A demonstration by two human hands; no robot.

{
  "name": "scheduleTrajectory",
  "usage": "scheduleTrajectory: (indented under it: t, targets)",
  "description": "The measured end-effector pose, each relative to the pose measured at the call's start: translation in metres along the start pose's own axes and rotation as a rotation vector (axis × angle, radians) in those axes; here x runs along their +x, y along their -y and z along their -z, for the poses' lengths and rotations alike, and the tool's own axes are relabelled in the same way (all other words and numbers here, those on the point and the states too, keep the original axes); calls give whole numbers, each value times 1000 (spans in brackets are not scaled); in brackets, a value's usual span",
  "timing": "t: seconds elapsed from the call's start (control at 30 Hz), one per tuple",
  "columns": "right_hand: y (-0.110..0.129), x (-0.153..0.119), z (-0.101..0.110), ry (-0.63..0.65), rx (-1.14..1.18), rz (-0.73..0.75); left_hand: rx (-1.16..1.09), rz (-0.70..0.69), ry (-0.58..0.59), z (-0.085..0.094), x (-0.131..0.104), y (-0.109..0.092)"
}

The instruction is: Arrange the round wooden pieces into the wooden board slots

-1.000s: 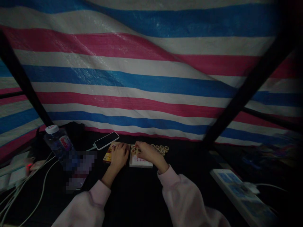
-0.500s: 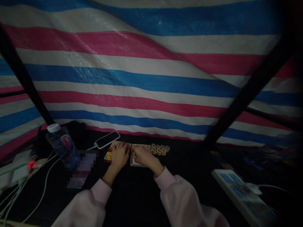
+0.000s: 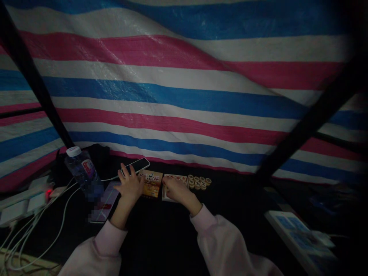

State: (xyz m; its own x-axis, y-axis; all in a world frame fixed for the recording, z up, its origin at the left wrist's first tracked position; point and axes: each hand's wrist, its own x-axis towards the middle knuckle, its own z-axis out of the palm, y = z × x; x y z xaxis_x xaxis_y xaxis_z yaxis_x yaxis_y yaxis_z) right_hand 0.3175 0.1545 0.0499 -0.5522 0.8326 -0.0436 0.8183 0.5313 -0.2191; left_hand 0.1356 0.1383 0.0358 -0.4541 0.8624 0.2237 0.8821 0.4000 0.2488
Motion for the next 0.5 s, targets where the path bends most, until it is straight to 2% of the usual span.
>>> scheduleTrajectory:
  t: [0.17, 0.3, 0.43, 0.5]
  targets:
    - [0, 1, -4, 2, -3, 8, -51, 77, 116, -13, -1, 21]
    - [1, 1, -4, -5, -3, -4, -110, 74, 142, -22, -2, 27]
    - [2, 0, -1, 14, 12, -8, -55, 65, 93, -14, -2, 27]
    - [3, -1, 1, 17, 35, 3, -14, 10, 82, -8, -1, 26]
